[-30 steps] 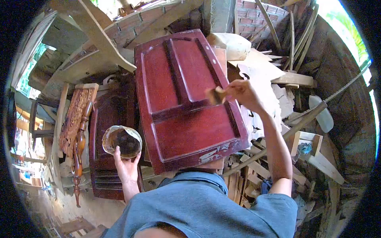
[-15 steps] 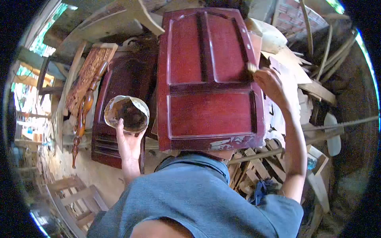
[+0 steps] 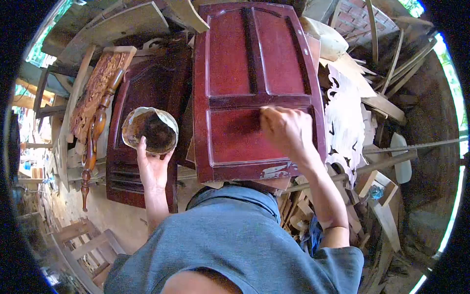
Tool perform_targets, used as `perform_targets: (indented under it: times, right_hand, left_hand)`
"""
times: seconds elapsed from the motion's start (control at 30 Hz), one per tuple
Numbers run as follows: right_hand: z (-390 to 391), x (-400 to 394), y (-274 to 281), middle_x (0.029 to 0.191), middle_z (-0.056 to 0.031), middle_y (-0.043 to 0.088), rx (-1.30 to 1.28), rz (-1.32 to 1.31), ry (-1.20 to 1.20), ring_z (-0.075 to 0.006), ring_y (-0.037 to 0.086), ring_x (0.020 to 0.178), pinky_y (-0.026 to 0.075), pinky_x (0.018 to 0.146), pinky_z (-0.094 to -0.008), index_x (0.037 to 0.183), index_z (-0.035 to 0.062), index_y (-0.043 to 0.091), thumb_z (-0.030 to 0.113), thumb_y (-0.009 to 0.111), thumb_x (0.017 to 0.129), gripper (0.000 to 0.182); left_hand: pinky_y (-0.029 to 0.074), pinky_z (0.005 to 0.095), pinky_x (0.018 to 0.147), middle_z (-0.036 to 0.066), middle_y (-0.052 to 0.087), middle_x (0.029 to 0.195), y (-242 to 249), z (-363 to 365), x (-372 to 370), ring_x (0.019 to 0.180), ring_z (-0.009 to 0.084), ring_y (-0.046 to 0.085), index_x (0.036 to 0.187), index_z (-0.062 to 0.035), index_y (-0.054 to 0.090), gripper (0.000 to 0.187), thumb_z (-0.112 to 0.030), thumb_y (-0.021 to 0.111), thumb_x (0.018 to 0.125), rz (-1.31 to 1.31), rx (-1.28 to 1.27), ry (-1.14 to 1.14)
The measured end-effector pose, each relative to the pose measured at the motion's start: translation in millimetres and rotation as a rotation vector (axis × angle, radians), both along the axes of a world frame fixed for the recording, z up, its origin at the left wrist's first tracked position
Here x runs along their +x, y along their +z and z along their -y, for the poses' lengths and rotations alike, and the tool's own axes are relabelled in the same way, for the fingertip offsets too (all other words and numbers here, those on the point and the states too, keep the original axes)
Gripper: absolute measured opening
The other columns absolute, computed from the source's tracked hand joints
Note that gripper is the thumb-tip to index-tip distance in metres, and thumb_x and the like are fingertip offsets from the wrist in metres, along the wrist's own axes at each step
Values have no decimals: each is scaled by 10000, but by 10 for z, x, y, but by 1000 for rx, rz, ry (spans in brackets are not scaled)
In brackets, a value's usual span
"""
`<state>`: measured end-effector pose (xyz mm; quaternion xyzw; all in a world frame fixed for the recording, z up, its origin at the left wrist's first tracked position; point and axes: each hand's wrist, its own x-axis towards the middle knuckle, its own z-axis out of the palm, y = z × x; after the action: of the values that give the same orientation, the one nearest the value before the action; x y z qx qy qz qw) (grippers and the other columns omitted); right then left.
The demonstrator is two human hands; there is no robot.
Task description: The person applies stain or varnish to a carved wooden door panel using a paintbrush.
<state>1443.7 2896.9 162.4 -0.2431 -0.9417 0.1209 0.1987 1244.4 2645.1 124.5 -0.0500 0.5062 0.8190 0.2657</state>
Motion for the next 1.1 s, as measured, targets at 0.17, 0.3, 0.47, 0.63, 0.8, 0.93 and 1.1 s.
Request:
perform_targets:
  times: [0.17,0.3,0.47,0.63,0.8,0.93,1.1]
  right_hand:
    - [158,41,425,654,-99,660,-143,105,-121,-225,661,553,528,530,-337,794,79,684,199,616,886,166]
    - [122,20,20,684,-100,662,27,125,-176,-248,664,565,518,492,-387,771,99,637,202,590,882,159]
    - [514,-573,-127,654,-89,621,-49,-103,72,-283,643,560,509,483,-417,785,114,596,213,597,860,123]
    - [667,-582,-5,774,-94,691,-423,-149,200,-161,653,633,515,573,-302,944,22,698,78,655,854,115]
    - [496,-400,119,750,-102,694,-449,-75,-67,-213,693,648,531,579,-304,881,65,711,172,641,878,127]
    - [631,-534,-94,683,-103,665,-417,-163,155,-268,669,614,522,558,-378,839,97,706,241,659,870,154]
    - [526,-491,113,682,-115,660,-584,-252,98,-223,661,568,494,511,-321,882,85,707,208,668,878,129]
  left_hand:
    - [392,515,1052,120,386,1398,-52,82,-117,1284,261,411,1423,-141,330,661,-372,635,883,-7,25,-8]
    - [406,505,1037,115,398,1389,-92,139,-209,1282,254,416,1421,-136,333,657,-372,631,886,6,-11,4]
    - [411,573,1010,113,313,1453,-159,168,-308,1328,303,349,1469,-234,273,701,-311,642,878,29,60,-31]
    - [401,497,1037,124,418,1370,-74,127,-282,1268,272,433,1415,-117,346,669,-387,637,877,6,26,-14]
    - [409,532,1018,120,362,1408,-171,238,-315,1296,291,387,1441,-184,301,684,-352,643,874,6,19,34]
    - [421,486,1020,126,421,1370,-136,190,-270,1265,273,439,1416,-120,346,678,-383,645,868,22,-28,42]
    - [408,493,1024,121,398,1402,-76,141,-249,1264,278,436,1423,-134,342,702,-400,655,853,-4,8,20]
